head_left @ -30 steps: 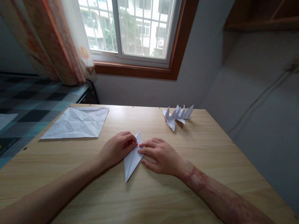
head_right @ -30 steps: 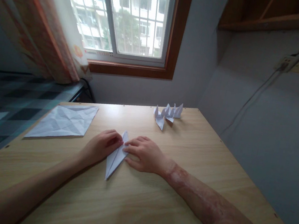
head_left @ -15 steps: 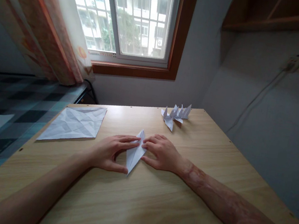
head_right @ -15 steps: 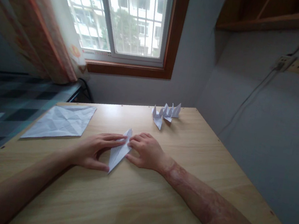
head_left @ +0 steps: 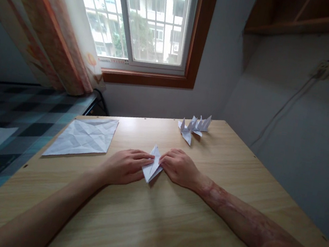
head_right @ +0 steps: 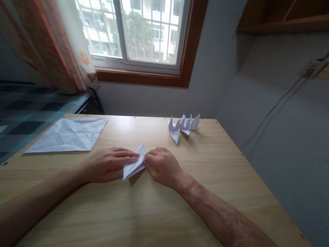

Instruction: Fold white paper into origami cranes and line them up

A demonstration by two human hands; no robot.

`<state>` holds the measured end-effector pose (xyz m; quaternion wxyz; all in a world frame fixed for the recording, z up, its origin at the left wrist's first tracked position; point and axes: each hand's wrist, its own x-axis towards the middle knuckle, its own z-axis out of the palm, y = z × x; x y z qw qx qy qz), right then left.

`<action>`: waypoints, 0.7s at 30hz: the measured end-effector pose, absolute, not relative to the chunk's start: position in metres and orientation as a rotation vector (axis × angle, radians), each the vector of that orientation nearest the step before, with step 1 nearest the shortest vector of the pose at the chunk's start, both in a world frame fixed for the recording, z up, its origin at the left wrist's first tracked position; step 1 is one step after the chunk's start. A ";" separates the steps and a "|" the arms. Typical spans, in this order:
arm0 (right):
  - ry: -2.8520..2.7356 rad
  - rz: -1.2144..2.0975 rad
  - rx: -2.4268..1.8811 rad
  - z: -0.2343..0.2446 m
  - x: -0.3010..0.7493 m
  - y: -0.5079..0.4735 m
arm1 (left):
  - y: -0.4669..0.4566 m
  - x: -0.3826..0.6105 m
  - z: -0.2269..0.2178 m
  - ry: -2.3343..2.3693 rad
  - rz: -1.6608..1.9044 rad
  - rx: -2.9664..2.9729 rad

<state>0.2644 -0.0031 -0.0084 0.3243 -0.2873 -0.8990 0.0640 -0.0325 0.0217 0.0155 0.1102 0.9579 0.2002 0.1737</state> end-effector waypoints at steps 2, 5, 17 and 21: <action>-2.325 0.197 -0.751 -0.009 0.265 -0.003 | 0.019 -0.029 0.018 0.606 0.536 2.795; -2.237 0.267 -0.747 -0.008 0.265 -0.005 | 0.015 -0.023 0.020 0.645 0.639 2.699; -2.005 0.466 -0.606 -0.006 0.266 -0.015 | 0.002 0.002 0.018 0.892 1.013 1.707; -1.914 0.397 -0.690 -0.006 0.267 -0.013 | 0.002 0.003 0.027 0.857 0.809 1.592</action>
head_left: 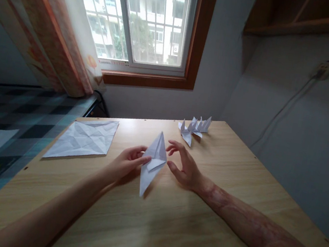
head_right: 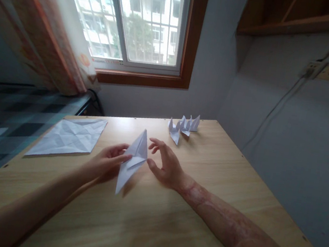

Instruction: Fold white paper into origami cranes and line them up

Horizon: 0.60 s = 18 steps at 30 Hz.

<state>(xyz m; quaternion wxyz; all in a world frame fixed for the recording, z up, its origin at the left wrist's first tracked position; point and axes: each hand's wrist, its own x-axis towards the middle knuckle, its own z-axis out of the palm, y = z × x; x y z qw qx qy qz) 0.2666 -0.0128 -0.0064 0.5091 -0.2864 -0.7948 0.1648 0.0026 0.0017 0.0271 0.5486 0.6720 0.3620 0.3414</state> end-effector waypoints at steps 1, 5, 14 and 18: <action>-1.898 0.361 -0.706 -0.006 0.267 -0.012 | 0.002 0.002 0.028 0.845 0.731 1.595; -1.932 0.269 -0.766 -0.002 0.266 -0.011 | 0.005 -0.002 0.021 0.901 0.624 1.827; -2.213 0.170 -0.843 -0.004 0.259 -0.010 | 0.008 -0.004 0.004 1.204 0.811 2.389; -2.238 0.174 -0.794 -0.003 0.260 -0.010 | 0.005 -0.003 0.008 1.071 0.759 2.596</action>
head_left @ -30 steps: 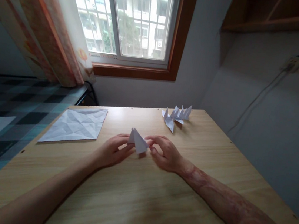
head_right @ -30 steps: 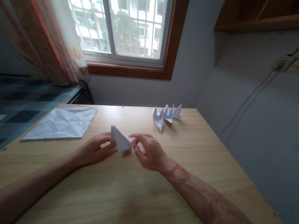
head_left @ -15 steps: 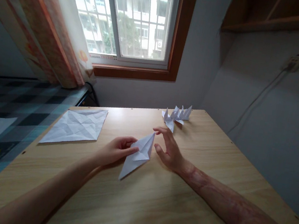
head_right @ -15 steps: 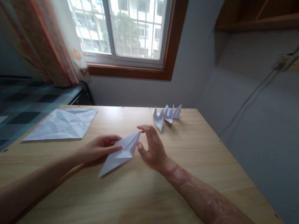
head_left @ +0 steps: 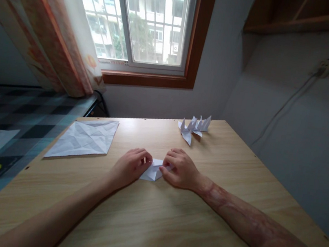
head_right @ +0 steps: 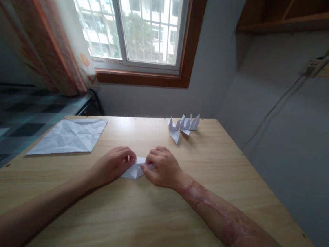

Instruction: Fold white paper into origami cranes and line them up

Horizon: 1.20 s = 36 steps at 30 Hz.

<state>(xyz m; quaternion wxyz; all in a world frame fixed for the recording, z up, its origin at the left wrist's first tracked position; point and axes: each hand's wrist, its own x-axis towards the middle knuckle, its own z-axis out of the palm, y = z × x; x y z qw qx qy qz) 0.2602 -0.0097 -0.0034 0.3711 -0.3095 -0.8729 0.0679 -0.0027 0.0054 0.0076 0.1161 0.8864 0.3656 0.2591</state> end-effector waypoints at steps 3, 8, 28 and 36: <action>-2.252 0.180 -0.744 -0.005 0.261 -0.009 | 0.004 -0.002 0.008 1.018 0.754 2.748; -2.269 0.166 -0.697 -0.007 0.262 -0.010 | 0.002 -0.003 0.005 1.056 0.745 2.847; -2.225 0.130 -0.807 -0.008 0.261 -0.016 | -0.008 0.000 0.012 0.992 0.850 2.930; -2.009 0.534 -0.906 -0.009 0.262 -0.008 | -0.002 -0.002 0.008 0.993 0.721 2.851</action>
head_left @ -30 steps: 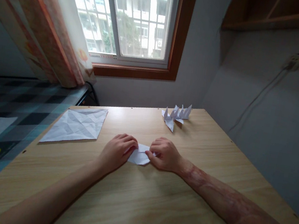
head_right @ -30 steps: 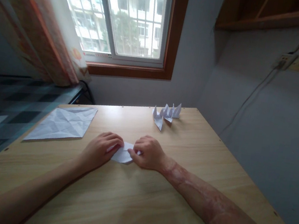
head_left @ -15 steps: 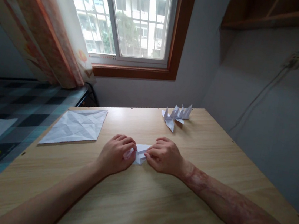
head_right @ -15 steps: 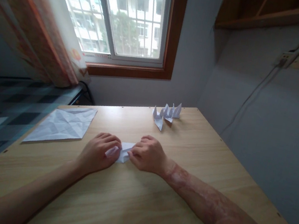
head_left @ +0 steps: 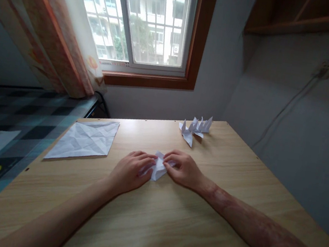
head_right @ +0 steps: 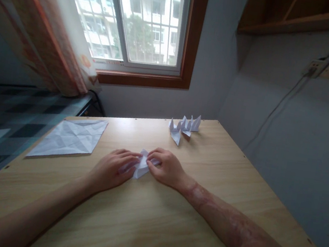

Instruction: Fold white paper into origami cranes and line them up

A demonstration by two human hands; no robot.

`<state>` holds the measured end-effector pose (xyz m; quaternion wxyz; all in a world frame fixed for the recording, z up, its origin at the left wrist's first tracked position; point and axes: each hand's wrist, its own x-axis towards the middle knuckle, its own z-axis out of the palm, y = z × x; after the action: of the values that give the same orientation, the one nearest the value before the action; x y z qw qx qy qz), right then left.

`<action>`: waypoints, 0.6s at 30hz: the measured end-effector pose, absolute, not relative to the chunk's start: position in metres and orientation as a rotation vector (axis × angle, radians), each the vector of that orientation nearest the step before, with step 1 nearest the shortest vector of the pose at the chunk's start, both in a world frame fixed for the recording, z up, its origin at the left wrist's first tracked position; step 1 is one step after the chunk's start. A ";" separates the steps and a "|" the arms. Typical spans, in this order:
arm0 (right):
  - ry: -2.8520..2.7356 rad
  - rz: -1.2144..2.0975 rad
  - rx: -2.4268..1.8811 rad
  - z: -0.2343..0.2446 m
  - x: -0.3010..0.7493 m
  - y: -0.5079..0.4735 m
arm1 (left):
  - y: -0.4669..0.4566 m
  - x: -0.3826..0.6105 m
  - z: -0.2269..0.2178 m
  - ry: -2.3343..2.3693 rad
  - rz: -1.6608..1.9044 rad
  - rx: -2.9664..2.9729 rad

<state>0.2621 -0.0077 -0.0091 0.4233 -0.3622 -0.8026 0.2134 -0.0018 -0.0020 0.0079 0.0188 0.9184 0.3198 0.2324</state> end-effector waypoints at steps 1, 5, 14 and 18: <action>-1.957 0.604 -0.914 -0.011 0.263 -0.005 | -0.002 -0.002 0.008 0.995 0.706 2.850; -1.767 0.763 -1.058 -0.017 0.266 0.005 | -0.003 -0.001 0.009 1.015 0.665 2.843; -1.911 0.979 -1.267 -0.003 0.274 0.009 | -0.003 -0.001 0.009 0.998 0.693 2.825; -1.980 1.045 -1.340 0.006 0.280 0.009 | -0.006 0.001 0.013 1.010 0.669 2.833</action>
<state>0.2802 0.0095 0.0056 0.2630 -0.4955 -0.7320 0.3866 0.0007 -0.0061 0.0126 0.0301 0.9190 0.3277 0.2172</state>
